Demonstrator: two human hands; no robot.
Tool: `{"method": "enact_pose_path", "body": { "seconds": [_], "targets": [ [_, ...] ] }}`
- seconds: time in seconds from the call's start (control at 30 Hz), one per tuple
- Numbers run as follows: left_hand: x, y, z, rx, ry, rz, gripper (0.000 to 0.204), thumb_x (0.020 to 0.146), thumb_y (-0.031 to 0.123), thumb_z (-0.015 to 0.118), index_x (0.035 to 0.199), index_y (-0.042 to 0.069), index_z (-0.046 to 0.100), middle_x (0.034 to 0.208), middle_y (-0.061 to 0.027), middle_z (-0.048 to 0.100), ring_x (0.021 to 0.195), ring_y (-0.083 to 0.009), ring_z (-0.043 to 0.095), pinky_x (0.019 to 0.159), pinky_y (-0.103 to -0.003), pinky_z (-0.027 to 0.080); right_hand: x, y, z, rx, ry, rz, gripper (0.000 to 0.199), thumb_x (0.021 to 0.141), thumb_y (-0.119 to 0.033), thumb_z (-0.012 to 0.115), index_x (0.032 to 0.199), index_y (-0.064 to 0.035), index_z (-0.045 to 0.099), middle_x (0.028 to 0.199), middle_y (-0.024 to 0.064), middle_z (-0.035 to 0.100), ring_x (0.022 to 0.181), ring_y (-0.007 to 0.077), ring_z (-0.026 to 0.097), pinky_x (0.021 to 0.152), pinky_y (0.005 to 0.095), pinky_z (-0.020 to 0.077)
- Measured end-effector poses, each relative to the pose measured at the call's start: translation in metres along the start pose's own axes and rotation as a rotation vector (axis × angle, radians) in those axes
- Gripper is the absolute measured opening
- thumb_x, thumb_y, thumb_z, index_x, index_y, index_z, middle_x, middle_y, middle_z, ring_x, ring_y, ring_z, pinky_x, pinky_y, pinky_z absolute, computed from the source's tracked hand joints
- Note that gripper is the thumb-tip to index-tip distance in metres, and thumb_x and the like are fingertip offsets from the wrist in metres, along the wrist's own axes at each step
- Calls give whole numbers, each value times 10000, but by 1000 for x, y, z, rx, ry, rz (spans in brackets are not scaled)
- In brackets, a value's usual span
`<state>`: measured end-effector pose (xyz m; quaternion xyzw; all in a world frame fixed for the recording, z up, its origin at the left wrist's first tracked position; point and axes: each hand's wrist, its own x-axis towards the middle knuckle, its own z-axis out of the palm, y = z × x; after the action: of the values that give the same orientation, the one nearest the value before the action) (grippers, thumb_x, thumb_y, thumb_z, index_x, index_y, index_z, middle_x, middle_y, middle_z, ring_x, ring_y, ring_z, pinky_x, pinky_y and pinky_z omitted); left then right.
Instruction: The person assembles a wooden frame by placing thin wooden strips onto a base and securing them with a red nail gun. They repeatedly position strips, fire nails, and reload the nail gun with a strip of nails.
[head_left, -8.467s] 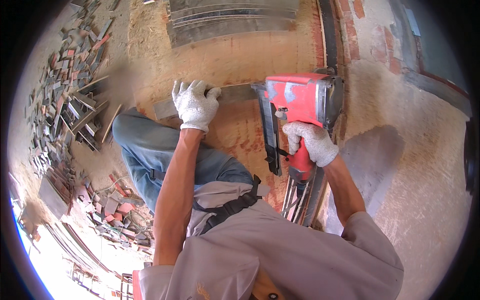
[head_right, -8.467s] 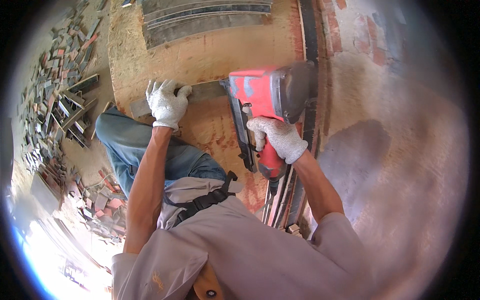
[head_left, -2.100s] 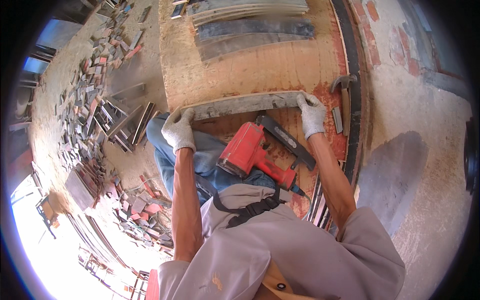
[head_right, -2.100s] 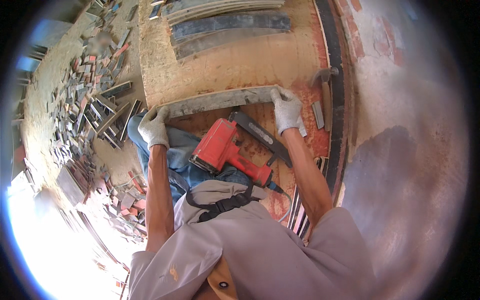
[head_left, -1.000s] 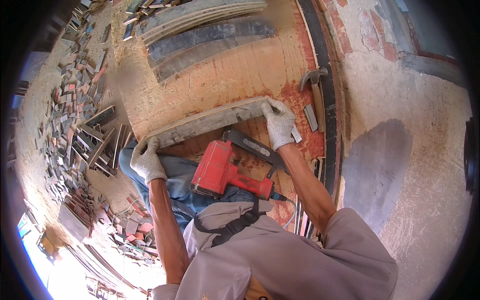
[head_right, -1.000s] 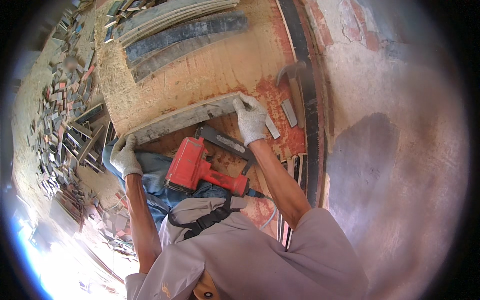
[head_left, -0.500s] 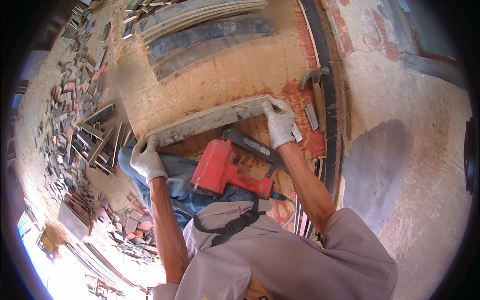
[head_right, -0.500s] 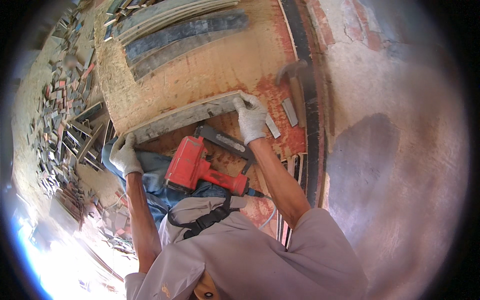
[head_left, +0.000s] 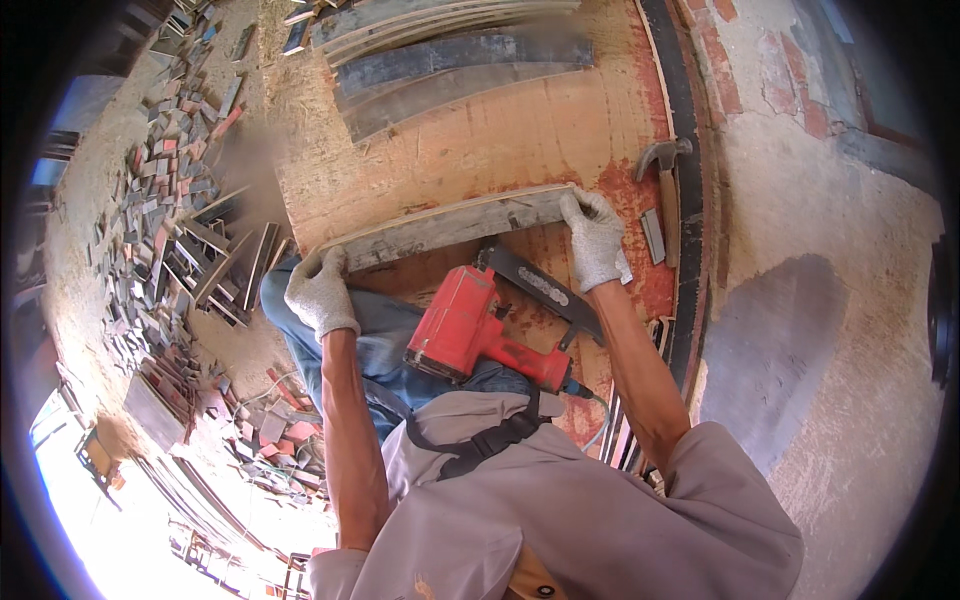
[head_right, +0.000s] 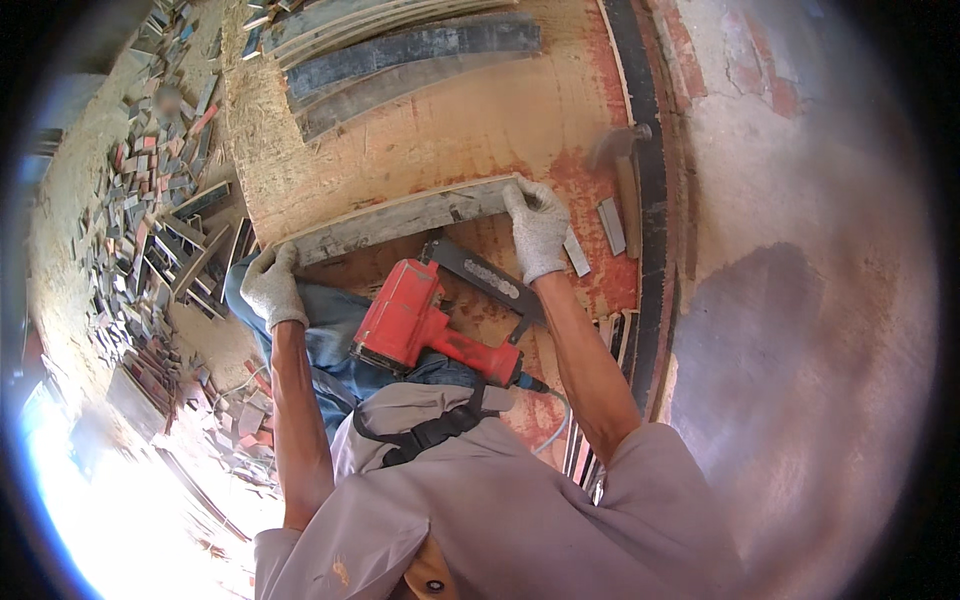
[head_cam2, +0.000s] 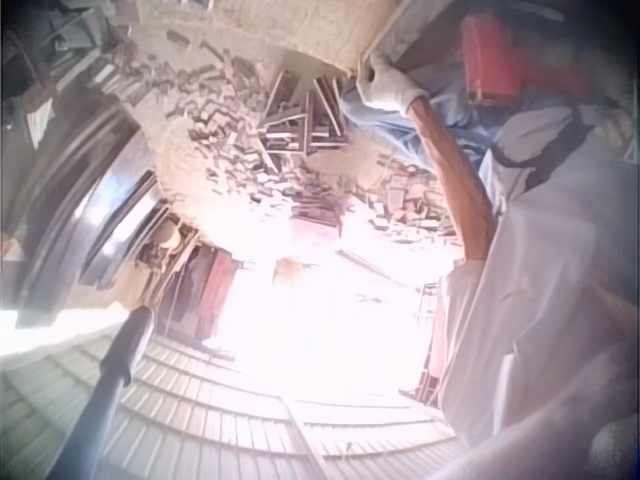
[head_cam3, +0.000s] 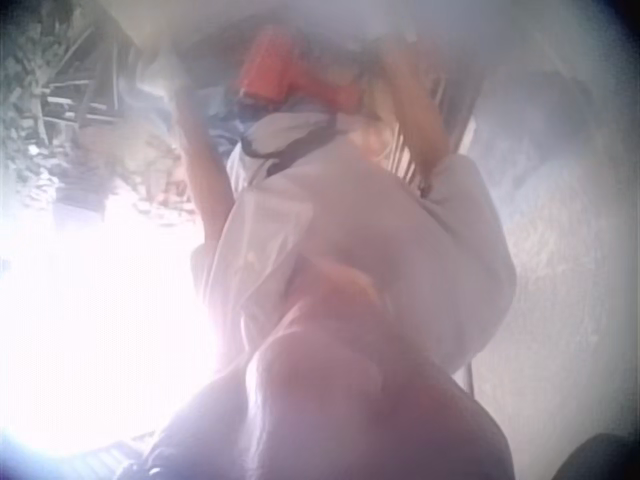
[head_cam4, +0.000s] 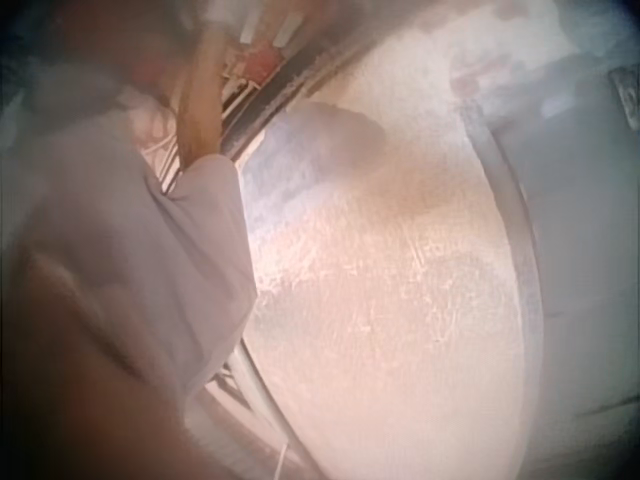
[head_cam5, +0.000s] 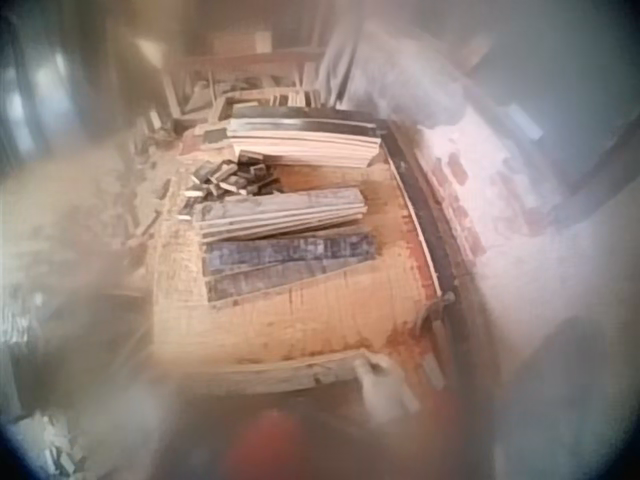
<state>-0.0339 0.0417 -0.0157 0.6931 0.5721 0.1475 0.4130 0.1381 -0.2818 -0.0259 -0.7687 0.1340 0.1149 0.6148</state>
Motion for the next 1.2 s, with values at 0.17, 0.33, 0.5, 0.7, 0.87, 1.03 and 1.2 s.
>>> {"method": "enact_pose_path", "body": {
  "seconds": [0.17,0.33,0.5,0.7,0.87,1.03,1.2],
  "targets": [
    [-3,5,2,214,46,83,381,805,140,852,1137,-18,750,1086,-178,759,981,-285,720,898,-391,561,2,-8,6,3,29,24,215,931,-70,801,1117,23,748,999,48,739,882,107,668,797,252,553],
    [-25,28,30,369,37,786,496,790,219,855,1238,87,689,1239,-127,692,1230,-319,608,1159,-539,370,5,-5,11,11,78,15,192,923,-57,800,1089,27,753,1006,71,747,872,113,678,775,264,565],
    [-40,50,63,312,-300,829,182,825,302,805,935,156,799,958,-57,755,1016,-295,670,1156,-508,348,5,-6,12,-33,71,6,206,914,-41,800,1105,24,759,1002,77,753,873,116,681,775,264,566],
    [-39,55,73,255,-305,780,113,791,277,808,834,172,809,803,-55,729,873,-296,659,894,-430,465,3,-7,11,7,96,33,195,916,-46,798,1099,13,767,990,69,754,869,121,686,779,272,572],
    [-39,54,72,306,-343,662,118,762,277,817,790,168,783,843,-29,721,898,-295,643,958,-435,440,-17,-26,5,-200,37,-77,377,913,-86,789,1251,36,677,1132,148,730,998,211,693,889,333,565],
    [-39,62,70,310,-367,646,135,774,299,801,803,168,787,851,-35,727,910,-304,641,966,-440,435,-135,-72,-15,-913,-401,-268,820,822,-299,776,1464,71,424,1178,309,643,1120,472,637,978,523,513],
    [-39,62,70,350,-369,670,161,796,316,794,840,161,796,839,-61,737,916,-317,658,891,-453,469,-161,-50,22,-921,-754,419,1070,773,-379,811,1582,35,246,1196,350,669,1120,513,651,974,497,522]
  ]
}}
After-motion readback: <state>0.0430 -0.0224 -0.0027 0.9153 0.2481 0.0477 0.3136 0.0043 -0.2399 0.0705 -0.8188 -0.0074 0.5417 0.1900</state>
